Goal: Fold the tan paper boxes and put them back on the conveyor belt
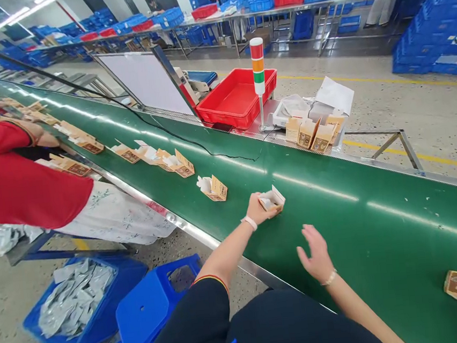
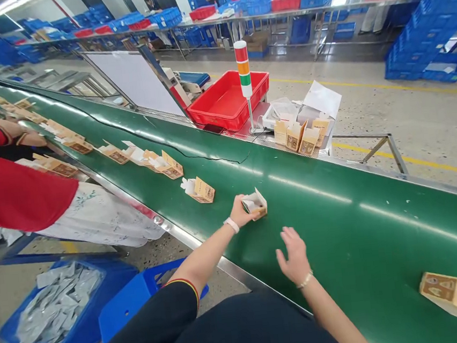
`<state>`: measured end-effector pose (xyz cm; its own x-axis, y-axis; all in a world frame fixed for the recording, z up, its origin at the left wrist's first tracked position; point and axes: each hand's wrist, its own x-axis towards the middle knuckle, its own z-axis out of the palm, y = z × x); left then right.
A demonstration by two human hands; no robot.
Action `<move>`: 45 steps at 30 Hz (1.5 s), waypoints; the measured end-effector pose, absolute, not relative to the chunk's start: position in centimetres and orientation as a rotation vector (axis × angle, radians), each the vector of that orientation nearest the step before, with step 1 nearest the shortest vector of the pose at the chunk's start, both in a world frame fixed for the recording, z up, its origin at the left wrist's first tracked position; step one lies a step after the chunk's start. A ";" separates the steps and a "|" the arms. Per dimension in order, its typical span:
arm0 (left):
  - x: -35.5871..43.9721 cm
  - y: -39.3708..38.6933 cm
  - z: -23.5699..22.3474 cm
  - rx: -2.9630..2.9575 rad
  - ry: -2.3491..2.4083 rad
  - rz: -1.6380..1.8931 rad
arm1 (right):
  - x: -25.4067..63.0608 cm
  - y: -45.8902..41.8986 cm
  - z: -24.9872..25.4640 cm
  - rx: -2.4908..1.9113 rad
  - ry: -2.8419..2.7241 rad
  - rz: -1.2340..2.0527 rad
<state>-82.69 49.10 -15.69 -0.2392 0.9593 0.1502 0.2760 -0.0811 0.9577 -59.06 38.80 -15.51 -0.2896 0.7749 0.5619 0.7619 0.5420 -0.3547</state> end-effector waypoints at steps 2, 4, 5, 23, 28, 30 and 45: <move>-79.7 46.4 -17.1 1.405 1.563 1.355 | -62.1 40.0 -17.0 -1.155 -2.182 0.123; -78.0 43.8 -18.2 1.530 1.525 1.340 | -62.7 41.2 -18.2 -1.186 -2.148 0.136; -77.7 42.7 -18.5 1.627 1.485 1.298 | -62.3 41.8 -18.7 -1.214 -2.107 0.133; -74.2 44.6 -17.7 1.123 1.414 1.165 | -60.6 43.1 -18.6 -1.468 -1.529 0.249; -71.4 45.3 -17.4 0.862 1.194 0.940 | -60.7 42.1 -20.4 -1.666 -1.105 0.310; -70.6 45.4 -17.2 0.847 1.177 0.915 | -60.2 41.6 -20.1 -1.680 -1.142 0.304; -92.6 45.0 -18.5 1.112 1.950 1.565 | -48.1 41.3 -16.8 -1.971 -1.144 -0.457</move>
